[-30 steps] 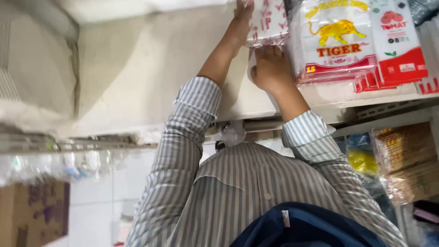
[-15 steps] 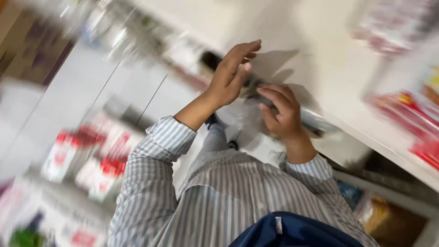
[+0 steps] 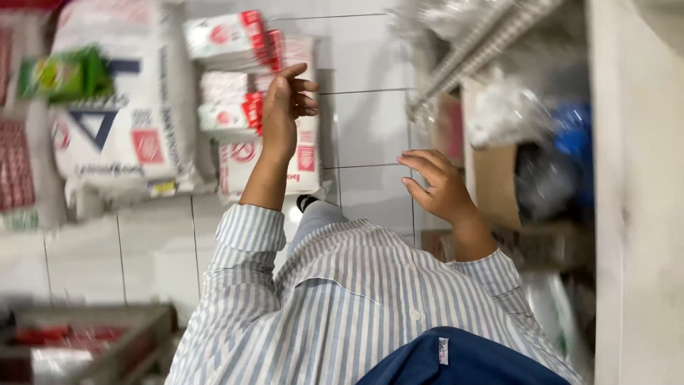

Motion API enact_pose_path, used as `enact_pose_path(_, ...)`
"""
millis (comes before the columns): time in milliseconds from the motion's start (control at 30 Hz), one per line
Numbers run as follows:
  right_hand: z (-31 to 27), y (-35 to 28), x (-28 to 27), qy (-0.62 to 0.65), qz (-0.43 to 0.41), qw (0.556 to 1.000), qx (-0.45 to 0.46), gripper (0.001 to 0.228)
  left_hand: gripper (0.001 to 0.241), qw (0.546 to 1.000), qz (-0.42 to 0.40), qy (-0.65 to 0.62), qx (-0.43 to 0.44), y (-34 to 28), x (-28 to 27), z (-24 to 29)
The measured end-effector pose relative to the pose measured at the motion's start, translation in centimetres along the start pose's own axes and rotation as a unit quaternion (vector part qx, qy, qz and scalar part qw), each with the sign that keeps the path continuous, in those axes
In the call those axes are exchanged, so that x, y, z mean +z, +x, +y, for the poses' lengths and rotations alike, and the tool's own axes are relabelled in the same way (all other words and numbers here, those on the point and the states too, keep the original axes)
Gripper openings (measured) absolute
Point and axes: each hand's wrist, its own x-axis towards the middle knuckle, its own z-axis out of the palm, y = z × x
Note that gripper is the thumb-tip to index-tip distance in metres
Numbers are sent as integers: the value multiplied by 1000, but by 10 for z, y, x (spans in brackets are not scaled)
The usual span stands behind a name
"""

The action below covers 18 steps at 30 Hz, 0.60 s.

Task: The person handles various plastic bags and small packages by hand, picking them up from shelves and the floor to inspect them before placing them back.

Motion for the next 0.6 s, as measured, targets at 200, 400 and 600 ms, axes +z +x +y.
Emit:
enact_pose_path(200,1,105,63,22,-77,994,-79,37,66,994,91,50,36,-33,-90,23)
enact_pose_path(400,-20,193,107,76,-107,986,-103,36,65,979,166,103,66,-39,-141,55)
enact_pose_path(600,8,273,151,103,-160,979,-70,28,65,957,268,106,36,-53,-178,42)
